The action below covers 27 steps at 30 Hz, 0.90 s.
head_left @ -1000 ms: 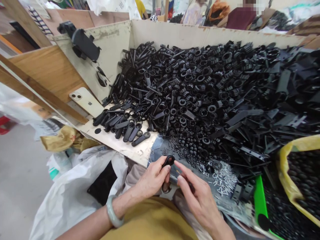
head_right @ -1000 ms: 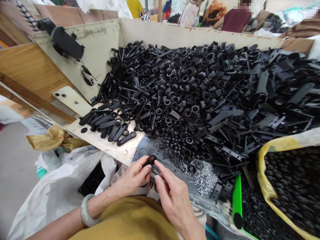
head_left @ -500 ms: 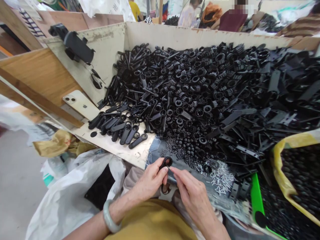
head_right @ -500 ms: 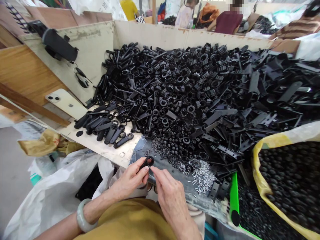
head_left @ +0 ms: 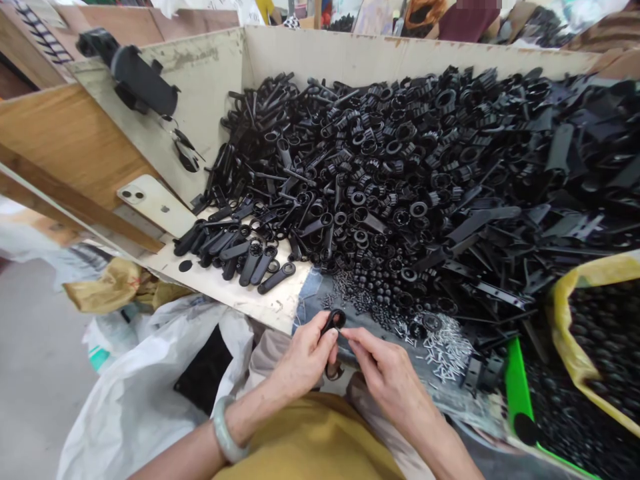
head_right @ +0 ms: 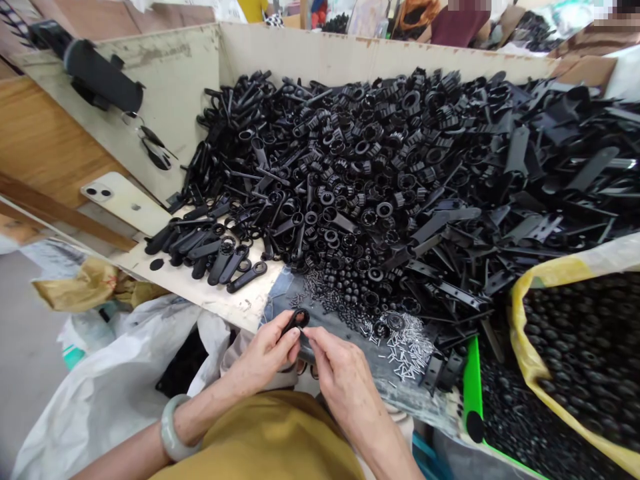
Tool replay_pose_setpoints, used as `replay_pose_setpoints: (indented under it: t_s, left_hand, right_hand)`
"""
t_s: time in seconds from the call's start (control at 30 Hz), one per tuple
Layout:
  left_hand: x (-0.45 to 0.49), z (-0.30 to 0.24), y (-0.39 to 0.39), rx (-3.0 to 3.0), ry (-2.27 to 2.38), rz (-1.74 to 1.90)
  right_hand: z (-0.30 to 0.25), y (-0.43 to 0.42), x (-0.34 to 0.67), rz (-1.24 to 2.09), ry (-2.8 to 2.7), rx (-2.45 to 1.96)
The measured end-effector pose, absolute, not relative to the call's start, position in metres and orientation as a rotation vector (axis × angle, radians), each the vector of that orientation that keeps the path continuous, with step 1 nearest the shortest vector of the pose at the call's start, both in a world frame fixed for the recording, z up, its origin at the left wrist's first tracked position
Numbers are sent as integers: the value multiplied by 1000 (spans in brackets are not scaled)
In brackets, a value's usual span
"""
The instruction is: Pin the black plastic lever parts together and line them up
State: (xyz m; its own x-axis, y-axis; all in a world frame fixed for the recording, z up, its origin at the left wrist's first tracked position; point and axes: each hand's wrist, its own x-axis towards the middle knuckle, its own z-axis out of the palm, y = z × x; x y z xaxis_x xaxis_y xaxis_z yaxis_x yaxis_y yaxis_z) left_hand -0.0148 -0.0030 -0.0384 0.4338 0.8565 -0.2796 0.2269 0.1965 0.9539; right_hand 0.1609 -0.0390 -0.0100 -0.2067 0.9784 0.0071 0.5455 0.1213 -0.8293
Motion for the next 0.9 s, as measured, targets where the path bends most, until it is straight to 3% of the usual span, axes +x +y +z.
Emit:
replay_pose_setpoints:
  t_s: [0.53, 0.77, 0.9]
  left_hand:
    - [-11, -39, 3, 1498, 1253, 649]
    - [-19, -28, 6, 1464, 1182, 622]
    - [-31, -23, 14, 1483, 1245, 715]
  right_hand:
    - [17, -32, 129, 662, -2187, -2114]
    - [16, -61, 164, 963, -1737, -1748]
    - [24, -69, 211, 901, -1543, -1667]
